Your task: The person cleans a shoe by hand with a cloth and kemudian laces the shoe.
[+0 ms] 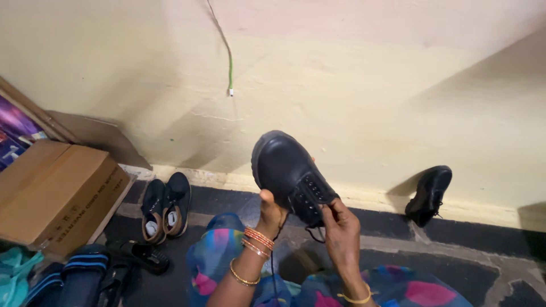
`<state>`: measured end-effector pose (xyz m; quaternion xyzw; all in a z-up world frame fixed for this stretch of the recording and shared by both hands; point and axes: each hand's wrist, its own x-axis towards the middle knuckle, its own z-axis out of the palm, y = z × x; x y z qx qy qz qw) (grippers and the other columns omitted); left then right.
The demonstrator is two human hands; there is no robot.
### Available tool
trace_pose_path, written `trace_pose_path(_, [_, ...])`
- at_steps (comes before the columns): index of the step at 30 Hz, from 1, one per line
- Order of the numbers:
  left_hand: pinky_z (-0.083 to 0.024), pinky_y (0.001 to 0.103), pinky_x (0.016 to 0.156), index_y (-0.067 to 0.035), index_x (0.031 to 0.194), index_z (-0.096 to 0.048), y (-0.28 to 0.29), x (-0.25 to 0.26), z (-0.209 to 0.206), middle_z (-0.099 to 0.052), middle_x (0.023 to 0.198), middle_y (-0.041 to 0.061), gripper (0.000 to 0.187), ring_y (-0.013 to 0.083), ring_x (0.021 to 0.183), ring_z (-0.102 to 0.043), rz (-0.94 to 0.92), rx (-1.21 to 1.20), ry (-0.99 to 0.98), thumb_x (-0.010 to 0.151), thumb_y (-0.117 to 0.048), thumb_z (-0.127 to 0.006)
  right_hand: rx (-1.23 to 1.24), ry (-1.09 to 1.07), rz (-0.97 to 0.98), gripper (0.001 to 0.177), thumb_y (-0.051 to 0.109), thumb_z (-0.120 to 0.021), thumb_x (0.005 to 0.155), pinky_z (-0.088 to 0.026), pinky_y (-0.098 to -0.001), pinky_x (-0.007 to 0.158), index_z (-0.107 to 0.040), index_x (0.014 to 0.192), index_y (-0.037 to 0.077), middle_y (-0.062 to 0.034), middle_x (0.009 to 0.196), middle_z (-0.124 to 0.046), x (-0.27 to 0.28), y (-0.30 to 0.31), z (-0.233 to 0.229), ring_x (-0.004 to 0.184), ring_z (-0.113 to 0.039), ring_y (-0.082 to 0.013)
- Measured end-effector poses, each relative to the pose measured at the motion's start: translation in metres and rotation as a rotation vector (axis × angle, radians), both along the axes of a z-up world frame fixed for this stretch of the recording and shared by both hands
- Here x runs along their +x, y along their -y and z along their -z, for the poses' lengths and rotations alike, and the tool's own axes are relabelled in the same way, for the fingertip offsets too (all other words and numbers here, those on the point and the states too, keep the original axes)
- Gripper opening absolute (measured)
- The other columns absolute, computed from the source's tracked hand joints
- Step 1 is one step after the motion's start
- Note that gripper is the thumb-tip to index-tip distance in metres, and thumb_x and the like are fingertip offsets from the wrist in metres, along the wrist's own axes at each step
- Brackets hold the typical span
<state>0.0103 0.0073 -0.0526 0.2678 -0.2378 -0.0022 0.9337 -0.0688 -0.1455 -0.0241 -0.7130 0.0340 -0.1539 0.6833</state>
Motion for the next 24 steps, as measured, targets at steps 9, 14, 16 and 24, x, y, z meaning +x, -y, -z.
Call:
trace_pose_path(9, [-0.042,0.044,0.118,0.003,0.150,-0.044,0.030,0.016,0.085,-0.053,0.149,0.011,0.109,0.0260,0.136,-0.053,0.012,0.116,-0.020,0.075,-0.067,-0.082,0.731,-0.080,-0.122,0.028,0.000,-0.062,0.088,-0.058,-0.0292,0.079,-0.071,0.115,-0.003,-0.0091,0.104,-0.077,0.009,-0.003,-0.001,0.087,-0.073,-0.0153])
trace_pose_path(14, [-0.047,0.041,0.111,0.000,0.143,-0.051,0.030,0.011,0.071,-0.062,0.138,0.010,0.096,0.0253,0.125,-0.060,-0.024,0.096,-0.165,0.075,-0.057,-0.086,0.654,0.037,-0.007,0.022,0.001,-0.068,0.093,-0.055,-0.0289,0.086,-0.069,0.114,-0.005,-0.0115,0.103,-0.075,0.007,-0.001,-0.009,0.091,-0.070,-0.0150])
trace_pose_path(16, [-0.047,0.041,0.111,0.001,0.143,-0.053,0.028,0.009,0.067,-0.063,0.137,0.011,0.091,0.0254,0.125,-0.060,-0.037,0.140,-0.121,0.078,-0.054,-0.087,0.691,0.017,-0.014,0.023,0.004,-0.067,0.092,-0.055,-0.0284,0.084,-0.071,0.113,-0.004,-0.0092,0.100,-0.076,0.007,0.002,-0.011,0.088,-0.070,-0.0140])
trace_pose_path(24, [-0.051,0.035,0.104,-0.001,0.138,-0.057,0.025,-0.004,0.028,-0.066,0.129,0.007,0.076,0.0187,0.118,-0.062,-0.170,0.368,-0.012,0.079,-0.040,-0.086,0.612,0.108,0.122,0.015,0.006,-0.068,0.096,-0.052,-0.0264,0.084,-0.069,0.109,-0.002,-0.0072,0.099,-0.072,0.005,0.006,-0.009,0.090,-0.065,-0.0116])
